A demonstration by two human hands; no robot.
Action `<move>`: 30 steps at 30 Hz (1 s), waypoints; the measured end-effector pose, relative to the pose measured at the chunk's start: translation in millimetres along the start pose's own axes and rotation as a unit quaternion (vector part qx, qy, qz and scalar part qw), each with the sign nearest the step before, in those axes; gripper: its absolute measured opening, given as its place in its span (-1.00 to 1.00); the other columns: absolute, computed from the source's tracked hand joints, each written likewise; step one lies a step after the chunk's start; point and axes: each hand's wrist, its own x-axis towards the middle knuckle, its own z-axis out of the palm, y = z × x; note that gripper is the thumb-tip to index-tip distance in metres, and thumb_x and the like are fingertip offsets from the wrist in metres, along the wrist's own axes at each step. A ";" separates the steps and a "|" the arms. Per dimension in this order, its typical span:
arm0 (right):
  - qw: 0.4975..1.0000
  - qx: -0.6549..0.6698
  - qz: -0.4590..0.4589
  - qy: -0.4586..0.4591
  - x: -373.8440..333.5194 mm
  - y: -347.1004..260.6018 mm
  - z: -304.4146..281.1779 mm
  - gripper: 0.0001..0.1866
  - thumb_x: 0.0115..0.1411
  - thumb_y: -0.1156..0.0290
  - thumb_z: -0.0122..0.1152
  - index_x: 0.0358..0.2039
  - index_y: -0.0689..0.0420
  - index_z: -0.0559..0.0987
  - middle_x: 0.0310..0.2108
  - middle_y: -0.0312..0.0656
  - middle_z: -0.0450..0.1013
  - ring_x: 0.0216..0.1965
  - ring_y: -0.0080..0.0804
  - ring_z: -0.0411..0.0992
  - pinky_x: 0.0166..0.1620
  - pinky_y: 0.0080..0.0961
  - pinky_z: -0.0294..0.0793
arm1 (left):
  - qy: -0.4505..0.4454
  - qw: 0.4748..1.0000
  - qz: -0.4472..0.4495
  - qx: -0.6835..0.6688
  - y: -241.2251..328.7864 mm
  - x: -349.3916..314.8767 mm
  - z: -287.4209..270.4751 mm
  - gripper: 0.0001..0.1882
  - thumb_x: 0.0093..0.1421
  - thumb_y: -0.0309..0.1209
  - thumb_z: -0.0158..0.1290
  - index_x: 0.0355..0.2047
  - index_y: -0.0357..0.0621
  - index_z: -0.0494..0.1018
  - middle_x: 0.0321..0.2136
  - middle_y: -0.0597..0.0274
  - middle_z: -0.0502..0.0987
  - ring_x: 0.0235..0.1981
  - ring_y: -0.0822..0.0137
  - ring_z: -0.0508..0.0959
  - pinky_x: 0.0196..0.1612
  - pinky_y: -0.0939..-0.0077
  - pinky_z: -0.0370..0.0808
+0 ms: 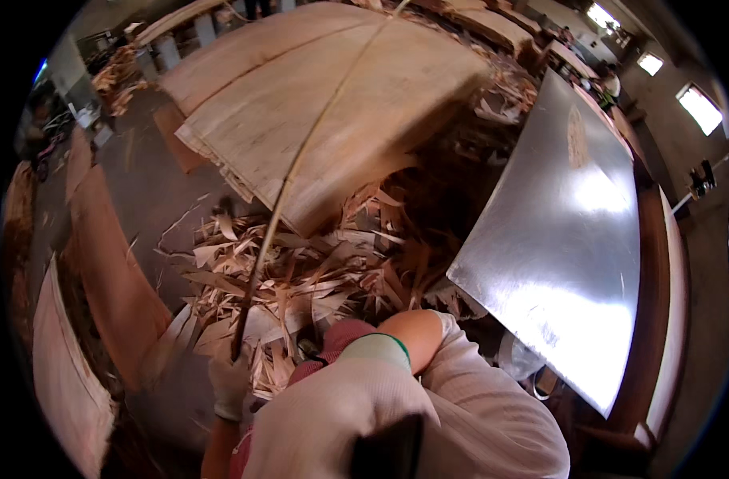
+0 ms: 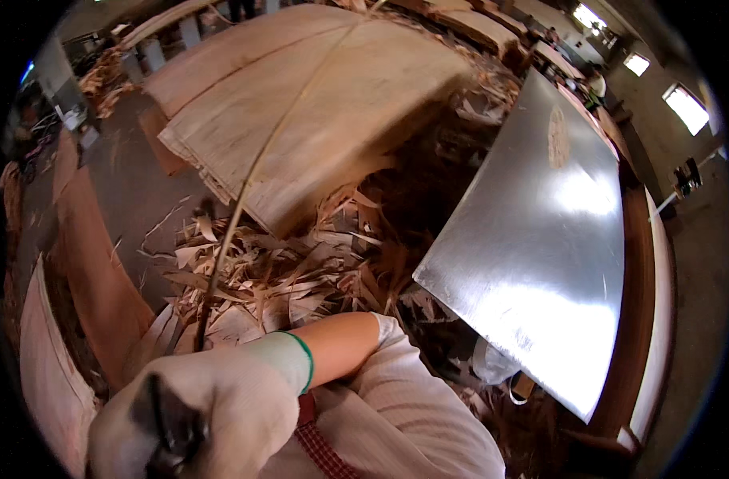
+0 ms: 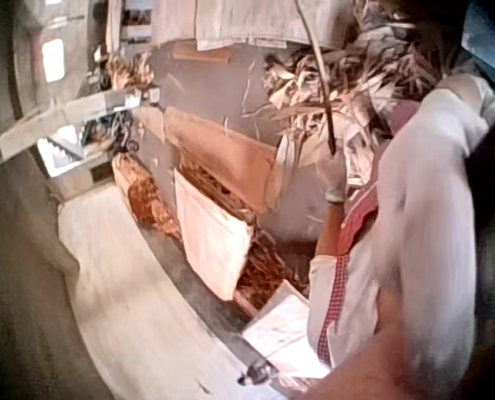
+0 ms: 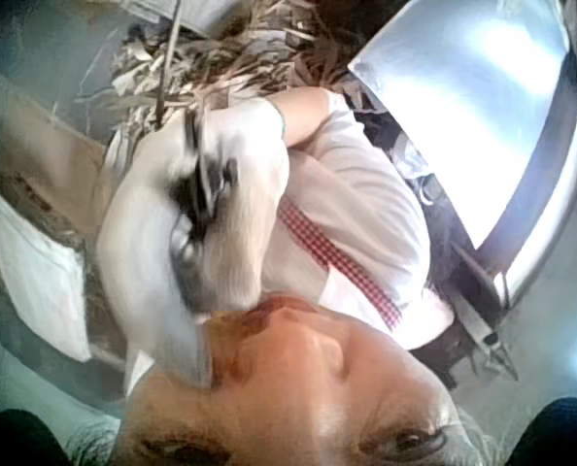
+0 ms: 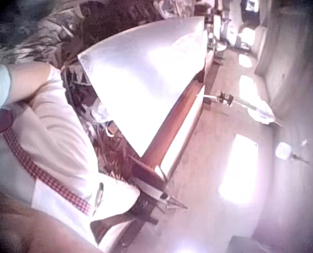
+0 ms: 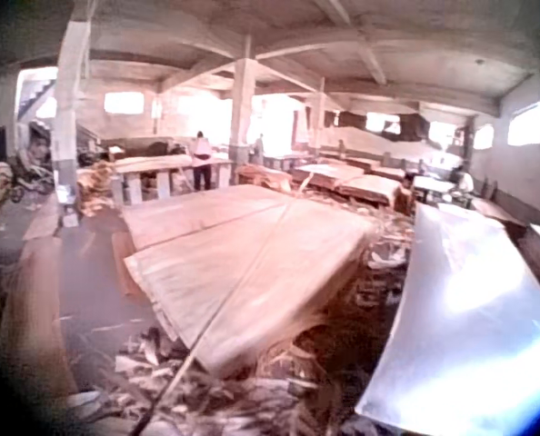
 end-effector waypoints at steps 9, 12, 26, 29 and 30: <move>0.985 0.022 0.060 0.160 51.9 -51.1 -178.7 -0.67 0.20 0.43 0.22 -0.10 0.40 0.50 -0.23 0.00 0.51 -0.23 -0.31 0.49 -0.19 -0.42 0.50 | -0.171 0.976 -0.031 -0.129 -38.9 246.2 7.3 -0.84 0.24 -0.40 0.09 -0.34 -0.28 0.46 -0.61 0.35 0.37 -0.58 0.55 0.34 -0.53 0.60 0.28; 0.961 -0.185 0.066 0.193 32.6 -70.0 -274.1 -0.67 0.16 0.41 0.23 -0.08 0.28 0.49 -0.30 -0.23 0.53 -0.36 -0.55 0.47 -0.31 -0.60 0.47 | -0.164 0.975 0.000 -0.151 -80.2 315.1 9.1 -0.81 0.24 -0.40 0.08 -0.23 -0.29 0.48 -0.55 0.29 0.44 -0.53 0.50 0.39 -0.47 0.58 0.33; 0.174 -0.235 0.162 0.942 -418.1 17.6 -462.4 -0.34 0.13 0.30 0.24 0.20 0.27 0.30 -0.13 0.02 0.51 -0.19 -0.32 0.45 -0.09 -0.41 0.41 | -0.424 0.878 -0.197 -0.097 -171.6 574.8 171.4 -0.84 0.28 -0.34 0.03 -0.23 -0.16 0.44 -0.61 0.42 0.41 -0.68 0.60 0.37 -0.63 0.65 0.37; 0.092 -0.242 0.162 0.952 -445.6 18.2 -495.5 -0.64 0.05 0.32 0.26 -0.20 0.30 0.51 -0.40 -0.12 0.48 -0.39 -0.38 0.40 -0.27 -0.44 0.38 | -0.493 0.815 -0.295 -0.072 -247.6 609.2 223.5 -0.86 0.31 -0.32 -0.02 -0.30 -0.12 0.39 -0.58 0.38 0.42 -0.63 0.51 0.40 -0.55 0.58 0.41; 0.059 -0.279 0.163 0.945 -450.7 16.1 -509.2 -0.73 0.04 0.31 0.25 -0.36 0.28 0.54 -0.58 -0.23 0.42 -0.53 -0.49 0.32 -0.39 -0.46 0.35 | -0.515 0.796 -0.312 -0.060 -272.3 613.2 233.0 -0.88 0.33 -0.35 -0.07 -0.33 -0.09 0.36 -0.55 0.36 0.43 -0.60 0.48 0.40 -0.53 0.53 0.40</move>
